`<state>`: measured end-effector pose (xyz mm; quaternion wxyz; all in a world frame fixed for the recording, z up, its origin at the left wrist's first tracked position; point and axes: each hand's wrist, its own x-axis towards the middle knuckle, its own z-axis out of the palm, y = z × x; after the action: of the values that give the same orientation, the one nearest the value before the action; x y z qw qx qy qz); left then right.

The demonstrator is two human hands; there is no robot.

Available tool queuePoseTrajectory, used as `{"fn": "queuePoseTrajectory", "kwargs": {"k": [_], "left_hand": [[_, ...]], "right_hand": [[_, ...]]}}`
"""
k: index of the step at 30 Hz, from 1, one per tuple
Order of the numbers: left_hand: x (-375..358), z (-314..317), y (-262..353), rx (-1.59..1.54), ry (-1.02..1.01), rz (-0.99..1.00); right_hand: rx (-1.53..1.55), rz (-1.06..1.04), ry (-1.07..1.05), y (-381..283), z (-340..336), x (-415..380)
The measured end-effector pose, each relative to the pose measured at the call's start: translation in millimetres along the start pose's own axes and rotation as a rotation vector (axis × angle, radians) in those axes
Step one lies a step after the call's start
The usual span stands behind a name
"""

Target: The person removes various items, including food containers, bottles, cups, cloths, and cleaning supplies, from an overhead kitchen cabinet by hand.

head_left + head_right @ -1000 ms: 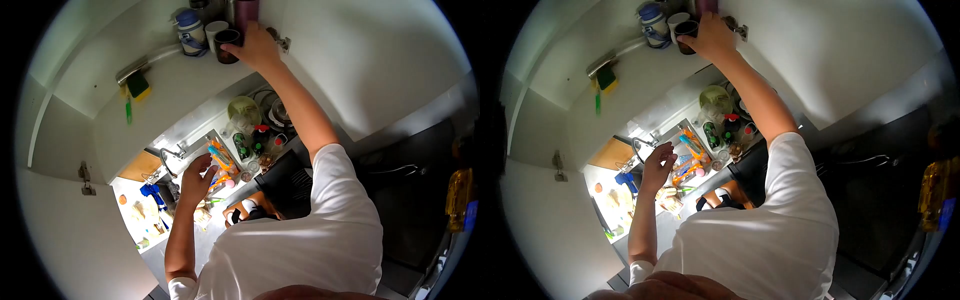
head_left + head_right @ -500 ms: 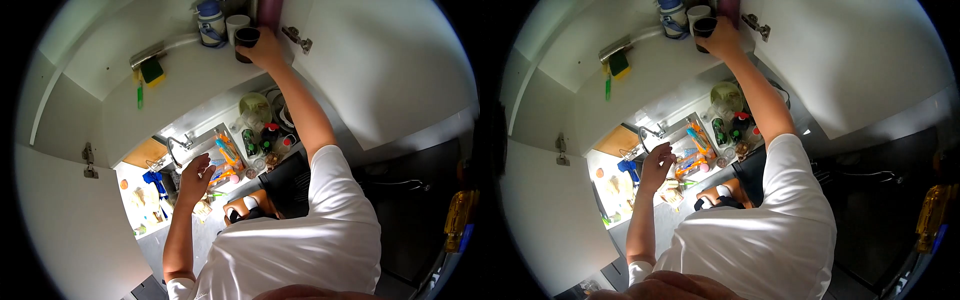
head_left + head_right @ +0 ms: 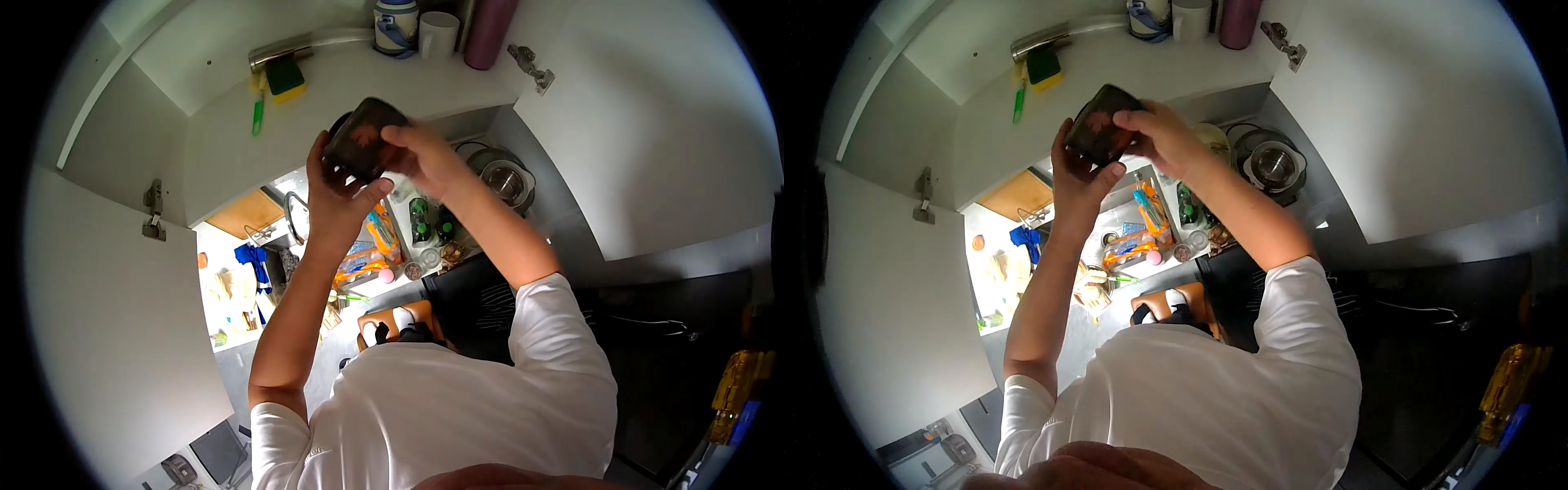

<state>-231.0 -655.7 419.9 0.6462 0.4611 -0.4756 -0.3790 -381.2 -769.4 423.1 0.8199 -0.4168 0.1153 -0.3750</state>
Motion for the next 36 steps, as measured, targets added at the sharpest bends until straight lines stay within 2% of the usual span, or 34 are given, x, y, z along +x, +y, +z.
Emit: {"fn": "queuePoseTrajectory", "kwargs": {"k": [3,5,7,9,11,13,14,15,17,19,20,22,26,29,31,32,34,36], "left_hand": [[-3.4,-9.9,-7.8,-0.047,0.081,0.009],[-8.2,-21.1,-8.1,0.036,0.142,-0.049],[-12.0,-29.3,-4.4,0.046,0.162,-0.017],[-18.1,-37.0,-2.0,0.108,0.164,-0.077],[-25.0,-41.1,-4.6,0.134,0.154,-0.103],[-27.0,-44.9,-7.2,0.169,0.142,-0.114],[-29.6,-46.6,-9.9,0.174,0.117,-0.100],[-32.3,-48.2,-10.7,0.177,0.093,-0.089],[-36.8,-52.1,-8.6,0.148,0.090,-0.097],[-41.6,-56.7,-5.9,0.203,0.057,-0.080],[-43.9,-59.1,-4.4,0.201,0.067,-0.082],[-46.8,-63.8,-1.9,0.220,0.040,-0.105],[-54.1,-78.5,-8.6,0.342,0.000,-0.112],[-66.2,-92.3,-36.2,0.381,-0.026,-0.115],[-75.8,-97.3,-41.4,0.422,-0.030,-0.154],[-82.4,-99.7,-41.4,0.464,-0.030,-0.195],[-96.2,-107.7,-53.2,0.497,-0.011,-0.259],[-113.8,-116.0,-61.2,0.533,0.007,-0.340]], "right_hand": [[-0.090,0.094,-0.024,16.2,-2.4,0.4],[-0.184,0.123,-0.050,13.4,-12.0,6.1],[-0.792,-0.102,0.049,0.3,-42.2,29.0],[-1.360,-0.221,0.567,-46.7,-31.8,48.9],[-1.486,-0.671,0.853,-59.6,-79.2,93.0],[-1.552,-0.712,0.942,-69.5,-115.9,128.3],[-1.548,-0.716,0.938,-78.8,-122.4,137.5],[-1.542,-0.487,0.811,-87.0,-123.0,142.2],[-1.526,-0.263,0.670,-87.0,-123.3,148.7],[-0.877,-0.252,0.662,-81.9,-112.3,146.2],[-0.880,-0.247,0.653,-78.1,-106.9,144.1],[-0.681,-0.312,0.759,-70.9,-98.3,137.5],[-0.600,-0.299,0.759,-59.0,-86.4,112.5],[-0.724,-0.291,0.730,-47.6,-78.7,79.5],[-0.713,-0.392,0.749,-35.2,-75.0,55.3],[-0.711,-0.339,0.754,-24.8,-75.5,39.0],[-0.566,-0.510,0.727,-8.6,-70.8,10.8],[-0.537,-0.469,0.658,12.6,-50.6,-26.5]]}}
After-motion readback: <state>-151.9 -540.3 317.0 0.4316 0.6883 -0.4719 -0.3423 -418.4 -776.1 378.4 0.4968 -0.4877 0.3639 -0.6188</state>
